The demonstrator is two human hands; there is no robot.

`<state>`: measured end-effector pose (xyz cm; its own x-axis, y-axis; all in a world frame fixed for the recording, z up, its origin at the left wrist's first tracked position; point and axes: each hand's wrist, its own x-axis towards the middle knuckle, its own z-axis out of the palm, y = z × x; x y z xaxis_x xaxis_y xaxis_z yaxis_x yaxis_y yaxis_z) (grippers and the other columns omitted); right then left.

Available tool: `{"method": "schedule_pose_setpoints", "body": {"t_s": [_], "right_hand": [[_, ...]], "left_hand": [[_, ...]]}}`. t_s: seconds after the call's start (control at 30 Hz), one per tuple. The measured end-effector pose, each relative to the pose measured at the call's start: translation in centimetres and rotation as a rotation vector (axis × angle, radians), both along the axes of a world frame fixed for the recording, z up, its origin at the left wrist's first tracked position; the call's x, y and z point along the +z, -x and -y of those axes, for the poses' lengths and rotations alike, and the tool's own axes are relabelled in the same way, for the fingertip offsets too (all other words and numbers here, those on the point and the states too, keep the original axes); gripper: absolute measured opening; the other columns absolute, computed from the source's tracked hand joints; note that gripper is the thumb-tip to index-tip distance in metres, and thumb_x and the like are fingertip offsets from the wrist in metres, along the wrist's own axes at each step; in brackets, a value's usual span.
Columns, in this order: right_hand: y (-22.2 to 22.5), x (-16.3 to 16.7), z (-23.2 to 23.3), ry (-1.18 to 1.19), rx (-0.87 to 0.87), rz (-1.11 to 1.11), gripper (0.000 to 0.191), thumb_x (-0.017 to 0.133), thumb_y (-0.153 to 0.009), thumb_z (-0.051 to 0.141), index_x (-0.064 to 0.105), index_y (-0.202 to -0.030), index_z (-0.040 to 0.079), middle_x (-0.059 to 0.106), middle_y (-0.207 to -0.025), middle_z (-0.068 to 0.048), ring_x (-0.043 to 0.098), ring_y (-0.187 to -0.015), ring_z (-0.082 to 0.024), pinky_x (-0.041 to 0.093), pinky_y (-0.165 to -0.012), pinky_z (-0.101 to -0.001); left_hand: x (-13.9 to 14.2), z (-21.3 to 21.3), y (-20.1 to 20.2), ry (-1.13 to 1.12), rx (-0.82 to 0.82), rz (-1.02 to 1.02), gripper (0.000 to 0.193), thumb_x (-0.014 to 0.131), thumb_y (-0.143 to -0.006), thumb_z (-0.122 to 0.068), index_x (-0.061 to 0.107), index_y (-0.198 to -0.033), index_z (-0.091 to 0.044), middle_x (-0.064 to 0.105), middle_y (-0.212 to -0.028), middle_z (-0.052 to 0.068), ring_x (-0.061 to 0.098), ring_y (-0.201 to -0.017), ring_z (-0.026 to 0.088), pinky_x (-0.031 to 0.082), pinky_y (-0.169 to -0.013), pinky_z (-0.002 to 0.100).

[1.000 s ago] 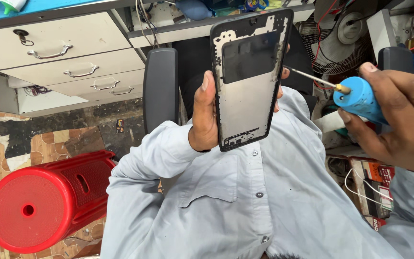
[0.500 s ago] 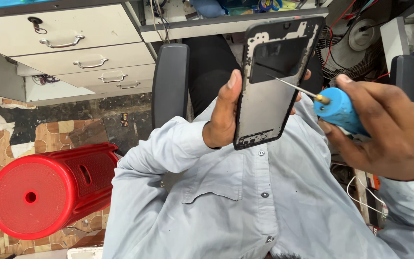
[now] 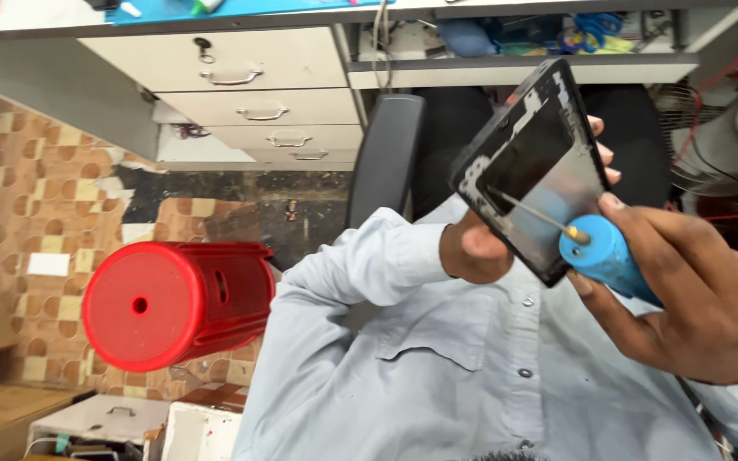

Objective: The person scrapes adhesive residue from the inside of a smartphone frame using a metal tool and a brush, then applies a liquid from a syringe-like tool to the frame. The person also handles a new battery and a flexible ribbon cable.

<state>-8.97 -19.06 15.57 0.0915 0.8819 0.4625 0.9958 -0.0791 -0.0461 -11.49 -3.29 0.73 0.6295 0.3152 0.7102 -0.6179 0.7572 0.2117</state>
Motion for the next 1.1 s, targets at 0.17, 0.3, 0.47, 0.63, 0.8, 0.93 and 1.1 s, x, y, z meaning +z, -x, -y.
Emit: {"method": "schedule_pose_setpoints", "body": {"t_s": [0.17,0.3,0.47,0.63,0.8,0.93,1.1], "right_hand": [[-0.5,-1.2,0.1,-0.049,0.138,0.054,0.06,0.084,-0.074,0.022,0.065,-0.117,-0.015,0.07,-0.105,-0.023,0.071,-0.083,-0.031,0.058,-0.062,-0.0383],[-0.1,-1.7,0.4,-0.09,0.123,0.036,0.056,0.086,-0.074,0.02,0.068,-0.117,-0.012,0.072,-0.1,-0.019,0.07,-0.078,-0.028,0.058,-0.061,-0.0386],[0.1,-1.5,0.4,-0.069,0.112,0.036,0.06,0.087,-0.072,0.024,0.069,-0.117,-0.011,0.072,-0.096,-0.019,0.07,-0.076,-0.026,0.056,-0.059,-0.0364],[-0.1,-1.1,0.2,-0.061,0.102,-0.021,0.061,0.085,-0.073,0.023,0.067,-0.119,-0.012,0.07,-0.099,-0.021,0.071,-0.08,-0.027,0.058,-0.062,-0.0364],[0.1,-1.0,0.3,-0.073,0.099,0.002,0.057,0.086,-0.074,0.022,0.068,-0.117,-0.011,0.071,-0.095,-0.019,0.071,-0.078,-0.028,0.059,-0.063,-0.0385],[0.2,-1.1,0.3,-0.07,0.096,-0.005,0.059,0.085,-0.073,0.024,0.068,-0.117,-0.012,0.071,-0.095,-0.02,0.071,-0.078,-0.028,0.058,-0.061,-0.0375],[0.0,-1.0,0.5,-0.033,0.093,-0.026,0.06,0.085,-0.073,0.027,0.069,-0.118,-0.01,0.071,-0.095,-0.019,0.07,-0.075,-0.026,0.057,-0.06,-0.0368]], "left_hand": [[-0.8,0.9,-1.9,0.091,0.176,0.227,0.131,0.081,-0.063,-0.07,0.026,-0.167,-0.014,0.038,-0.157,0.02,0.053,-0.138,0.029,0.048,-0.116,0.047],[-1.6,0.7,-0.9,0.049,0.178,0.154,0.131,0.085,-0.067,-0.07,0.021,-0.167,-0.014,0.033,-0.159,0.022,0.049,-0.142,0.033,0.046,-0.119,0.054],[-0.4,1.6,-0.6,0.128,0.261,0.097,0.133,0.083,-0.07,-0.074,0.02,-0.165,-0.006,0.033,-0.158,0.026,0.048,-0.141,0.035,0.045,-0.118,0.054],[2.1,1.8,-1.3,0.224,0.277,0.306,0.137,0.085,-0.065,-0.073,0.023,-0.165,-0.002,0.037,-0.157,0.027,0.051,-0.142,0.036,0.046,-0.118,0.053],[2.9,1.1,0.1,0.115,0.222,0.174,0.131,0.084,-0.068,-0.069,0.021,-0.166,-0.009,0.035,-0.158,0.023,0.048,-0.144,0.033,0.042,-0.118,0.051],[2.7,0.0,1.2,0.037,0.168,0.049,0.13,0.088,-0.067,-0.062,0.018,-0.164,-0.012,0.033,-0.16,0.02,0.045,-0.146,0.033,0.041,-0.121,0.053],[0.7,-2.9,3.9,-0.267,0.09,-0.139,0.128,0.088,-0.065,-0.064,0.025,-0.164,-0.011,0.035,-0.152,0.01,0.047,-0.136,0.026,0.041,-0.116,0.046]]}}
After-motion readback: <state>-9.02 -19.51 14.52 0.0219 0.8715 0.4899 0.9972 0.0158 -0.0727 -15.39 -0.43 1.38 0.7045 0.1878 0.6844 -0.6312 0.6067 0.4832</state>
